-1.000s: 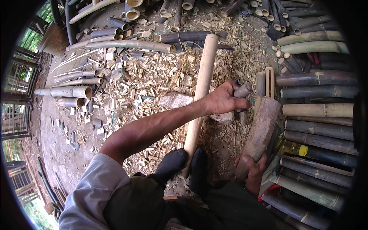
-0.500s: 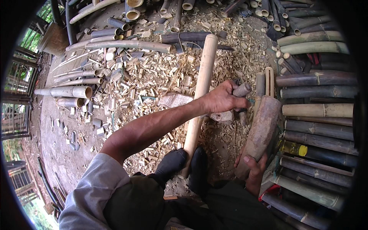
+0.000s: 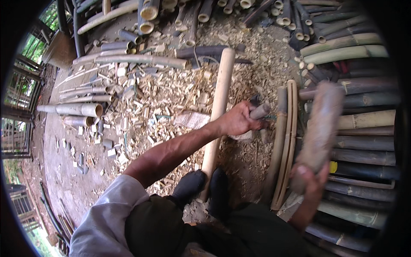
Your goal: The person splits a long bamboo pole into thin strips using a chisel and a wooden mallet. They position the chisel on the bamboo, strike it with the mallet to drive the blade through the material, and then use a knife to separate the resulting strips.
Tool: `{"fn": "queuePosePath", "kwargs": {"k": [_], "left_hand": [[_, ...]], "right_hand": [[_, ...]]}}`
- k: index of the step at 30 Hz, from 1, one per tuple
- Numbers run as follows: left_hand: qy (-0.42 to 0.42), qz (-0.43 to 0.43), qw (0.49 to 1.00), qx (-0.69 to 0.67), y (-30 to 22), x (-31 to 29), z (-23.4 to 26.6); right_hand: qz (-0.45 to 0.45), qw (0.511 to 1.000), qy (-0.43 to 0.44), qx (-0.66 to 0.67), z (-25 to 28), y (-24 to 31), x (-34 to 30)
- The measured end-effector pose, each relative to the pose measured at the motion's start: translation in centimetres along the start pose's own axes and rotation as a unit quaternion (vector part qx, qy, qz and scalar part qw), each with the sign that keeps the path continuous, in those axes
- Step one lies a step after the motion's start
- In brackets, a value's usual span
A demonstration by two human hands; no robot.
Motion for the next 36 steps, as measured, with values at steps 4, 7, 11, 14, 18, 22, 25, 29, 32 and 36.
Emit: {"fn": "queuePosePath", "kwargs": {"k": [4,7,11,14,18,22,25,29,32,36], "left_hand": [[-0.024,0.046,0.998,0.02,1.4,0.6,0.3],[-0.026,0.042,0.997,-0.051,2.9,1.2,0.5],[0.02,-0.01,0.994,-0.103,2.5,0.8,1.5],[-0.015,-0.014,0.988,-0.152,2.8,0.4,1.6],[-0.001,-0.049,0.994,-0.099,0.4,0.7,1.1],[-0.023,0.025,0.993,-0.112,1.0,0.5,1.3],[0.0,0.021,0.991,-0.133,1.4,0.3,2.1],[-0.021,0.024,0.99,-0.137,1.6,0.1,2.6],[-0.003,-0.001,0.991,-0.134,0.7,0.6,1.8],[-0.017,-0.034,0.997,-0.07,0.5,1.3,1.8]], "right_hand": [[0.152,0.982,-0.105,-0.037,0.2,7.2,4.2],[0.293,0.868,0.031,-0.399,-5.5,7.1,6.6],[0.016,0.843,0.218,-0.492,-8.5,9.5,8.5],[0.184,0.933,0.11,-0.289,-7.0,16.8,8.3],[0.295,0.945,-0.044,-0.132,-3.5,19.9,9.5],[0.22,0.839,0.143,-0.476,-9.9,6.1,8.4],[0.095,0.856,0.18,-0.475,-9.4,9.8,10.9],[0.163,0.956,0.133,-0.205,-6.8,21.1,10.0],[0.299,0.947,-0.01,-0.12,-2.8,23.9,11.5],[0.324,0.833,0.086,-0.44,-9.2,7.8,10.2]]}}
Point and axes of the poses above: each hand's wrist, its own x-axis towards the middle knuckle, its own z-axis out of the back of the hand, y = z × x, the point moved 5 cm from there along x, towards the middle knuckle, and after that the axes turned 4 degrees about x, right-handed, at the moved point
